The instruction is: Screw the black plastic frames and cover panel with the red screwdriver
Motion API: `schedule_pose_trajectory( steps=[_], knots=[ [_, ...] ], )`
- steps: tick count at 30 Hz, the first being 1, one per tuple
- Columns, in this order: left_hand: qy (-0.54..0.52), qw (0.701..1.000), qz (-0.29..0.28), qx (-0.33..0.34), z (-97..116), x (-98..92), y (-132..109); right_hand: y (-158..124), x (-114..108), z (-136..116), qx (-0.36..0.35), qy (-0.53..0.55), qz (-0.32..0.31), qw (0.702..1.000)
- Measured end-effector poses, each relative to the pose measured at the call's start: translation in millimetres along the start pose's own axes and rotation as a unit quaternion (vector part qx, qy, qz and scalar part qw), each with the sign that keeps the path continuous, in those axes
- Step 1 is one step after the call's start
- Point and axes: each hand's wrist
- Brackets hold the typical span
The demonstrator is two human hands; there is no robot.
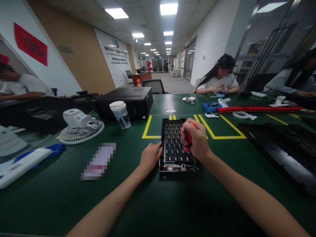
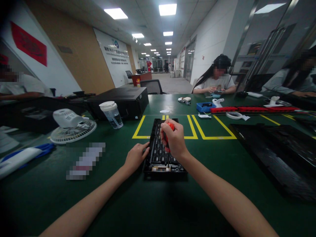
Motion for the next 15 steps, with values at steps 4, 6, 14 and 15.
schedule_pose_trajectory(
  steps=[4, 6, 14, 15],
  knots=[
    [0.000, 1.000, 0.003, 0.005, -0.6, 0.4, 0.0, -3.1, 3.2, -1.5, -0.016, -0.013, 0.038, 0.999],
    [0.002, 1.000, 0.002, 0.002, -0.7, 0.2, -0.1, -4.9, 4.9, -1.8, -0.019, -0.018, 0.055, 0.998],
    [-0.001, 1.000, 0.003, -0.001, -0.8, -0.3, -0.2, -9.4, 10.8, -0.5, -0.026, -0.037, 0.104, 0.994],
    [-0.001, 1.000, 0.003, -0.001, -0.9, 0.0, -0.1, -9.7, 11.2, -0.7, -0.025, -0.037, 0.109, 0.993]
  ],
)
Point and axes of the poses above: each hand's wrist, its own y-axis towards the middle knuckle, its own x-axis out of the palm, z = x × y, and after that the axes turned 7 degrees about x, right-handed
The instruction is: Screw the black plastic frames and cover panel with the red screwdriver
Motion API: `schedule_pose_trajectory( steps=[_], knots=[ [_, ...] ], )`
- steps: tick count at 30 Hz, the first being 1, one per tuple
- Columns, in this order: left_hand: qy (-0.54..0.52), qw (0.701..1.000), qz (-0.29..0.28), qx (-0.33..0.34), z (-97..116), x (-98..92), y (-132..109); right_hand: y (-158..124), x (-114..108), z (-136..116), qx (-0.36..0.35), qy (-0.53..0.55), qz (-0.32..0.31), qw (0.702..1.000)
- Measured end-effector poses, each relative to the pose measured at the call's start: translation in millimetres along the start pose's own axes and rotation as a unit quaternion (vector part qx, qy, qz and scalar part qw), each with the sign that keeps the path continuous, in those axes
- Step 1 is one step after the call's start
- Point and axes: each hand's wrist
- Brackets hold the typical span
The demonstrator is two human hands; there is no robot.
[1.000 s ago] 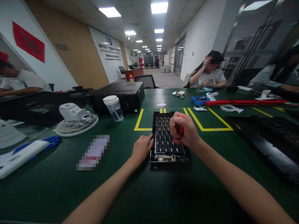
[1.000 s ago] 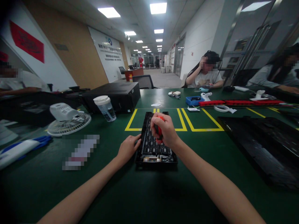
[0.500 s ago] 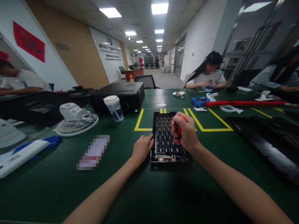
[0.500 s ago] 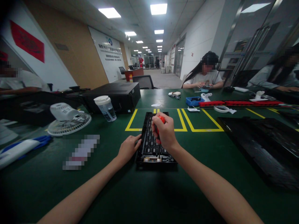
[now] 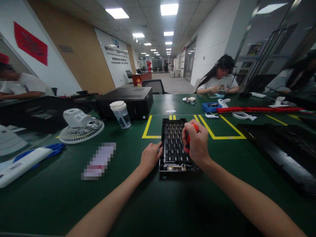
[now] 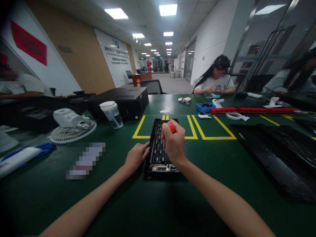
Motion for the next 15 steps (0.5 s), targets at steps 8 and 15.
schedule_pose_trajectory(
  steps=[8, 15],
  knots=[
    [-0.004, 1.000, -0.004, -0.003, 1.2, -1.1, 0.1, -4.5, 3.5, -3.0, -0.007, -0.014, 0.040, 0.999],
    [0.003, 1.000, 0.002, 0.006, 1.7, -2.1, -0.1, -8.1, 6.9, -1.2, -0.028, -0.056, 0.076, 0.995]
  ],
)
Point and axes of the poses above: each hand's wrist, its own y-axis towards the middle knuckle, its own x-axis out of the palm, z = x × y, and after that the axes turned 7 degrees about x, right-handed
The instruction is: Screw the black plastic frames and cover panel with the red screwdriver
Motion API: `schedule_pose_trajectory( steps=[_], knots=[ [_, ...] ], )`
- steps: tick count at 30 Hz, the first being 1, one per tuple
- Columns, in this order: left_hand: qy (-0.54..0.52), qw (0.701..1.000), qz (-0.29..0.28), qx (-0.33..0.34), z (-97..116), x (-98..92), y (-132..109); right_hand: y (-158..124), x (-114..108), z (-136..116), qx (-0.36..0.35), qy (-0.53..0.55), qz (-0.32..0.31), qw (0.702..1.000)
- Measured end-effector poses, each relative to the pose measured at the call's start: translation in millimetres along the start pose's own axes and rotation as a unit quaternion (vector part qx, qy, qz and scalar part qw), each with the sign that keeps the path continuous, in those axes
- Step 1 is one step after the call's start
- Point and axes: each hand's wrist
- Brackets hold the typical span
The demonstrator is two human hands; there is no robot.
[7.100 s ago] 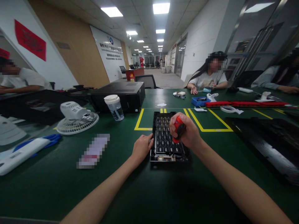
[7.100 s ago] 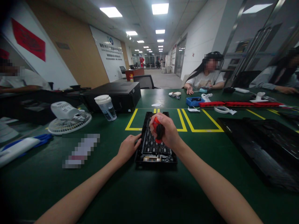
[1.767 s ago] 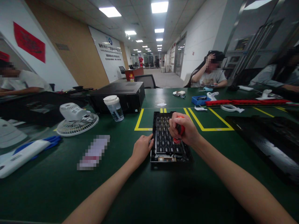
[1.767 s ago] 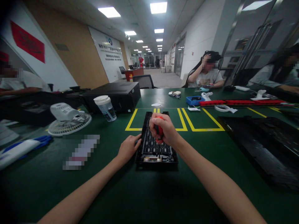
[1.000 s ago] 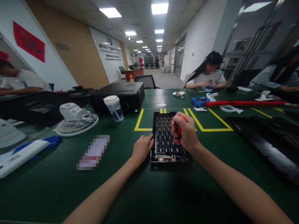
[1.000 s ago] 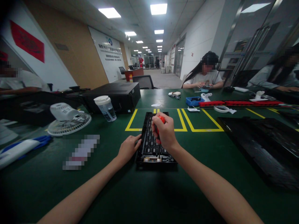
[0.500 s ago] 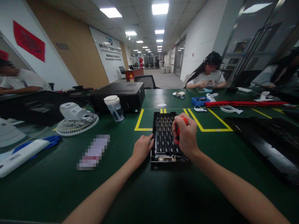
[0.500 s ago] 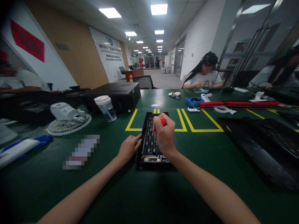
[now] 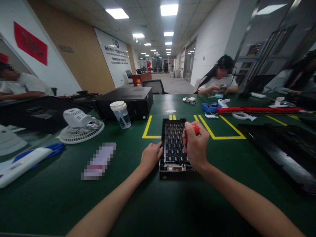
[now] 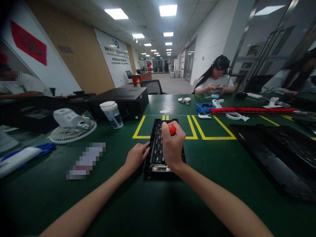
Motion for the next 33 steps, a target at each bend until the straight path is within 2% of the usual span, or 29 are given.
schedule_pose_trajectory(
  steps=[9, 20, 28, 30, 33],
  knots=[
    [-0.004, 1.000, -0.001, -0.002, -1.6, 0.9, -0.3, -1.4, 0.8, 3.5, -0.007, 0.010, 0.003, 1.000],
    [0.002, 1.000, -0.002, 0.004, -1.5, 0.6, 0.3, 2.0, -6.2, 1.6, 0.059, 0.091, -0.048, 0.993],
    [0.000, 1.000, -0.003, 0.001, -1.4, -0.9, -0.8, 13.1, -26.3, 3.4, 0.085, 0.187, -0.197, 0.959],
    [0.001, 1.000, -0.004, 0.001, -1.1, -0.8, -0.6, 20.8, -32.4, 5.8, 0.099, 0.200, -0.249, 0.942],
    [0.006, 1.000, -0.004, -0.001, -0.7, -0.7, -0.2, 35.2, -40.0, 11.1, 0.121, 0.225, -0.352, 0.900]
  ],
)
Point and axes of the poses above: each hand's wrist, its own y-axis towards the middle knuckle, its own x-axis out of the palm, z = x × y, and after that the axes turned 7 degrees about x, right-handed
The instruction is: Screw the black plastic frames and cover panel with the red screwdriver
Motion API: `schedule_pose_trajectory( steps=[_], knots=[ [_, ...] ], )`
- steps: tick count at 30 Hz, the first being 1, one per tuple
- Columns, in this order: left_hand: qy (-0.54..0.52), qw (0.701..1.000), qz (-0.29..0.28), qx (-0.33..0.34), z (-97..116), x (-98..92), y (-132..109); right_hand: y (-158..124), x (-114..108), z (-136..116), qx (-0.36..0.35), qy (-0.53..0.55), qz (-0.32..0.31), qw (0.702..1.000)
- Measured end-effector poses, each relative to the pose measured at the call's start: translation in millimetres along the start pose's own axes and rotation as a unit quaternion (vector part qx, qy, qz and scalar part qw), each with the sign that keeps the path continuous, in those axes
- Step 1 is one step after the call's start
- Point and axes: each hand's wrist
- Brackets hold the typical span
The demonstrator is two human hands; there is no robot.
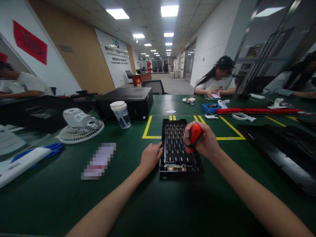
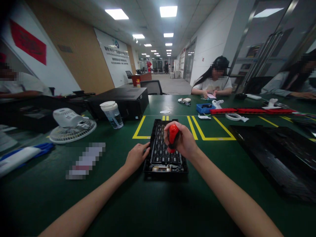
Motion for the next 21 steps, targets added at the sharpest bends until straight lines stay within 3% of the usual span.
schedule_pose_trajectory(
  steps=[8, 13, 21],
  knots=[
    [0.002, 1.000, 0.007, 0.008, -2.4, 2.2, 0.2, 25.9, -27.7, 5.3, 0.039, 0.061, -0.227, 0.971],
    [0.005, 1.000, 0.014, 0.013, -3.0, 5.1, 0.0, 39.9, -28.1, 14.3, 0.040, 0.104, -0.276, 0.955],
    [0.004, 1.000, 0.014, 0.011, -4.0, 4.8, 0.1, 42.6, -13.3, 14.1, 0.105, 0.145, -0.367, 0.913]
  ],
)
Point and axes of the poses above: each hand's wrist, its own y-axis towards the middle knuckle, its own x-axis out of the palm, z = x × y, and after that the axes turned 7 degrees about x, right-handed
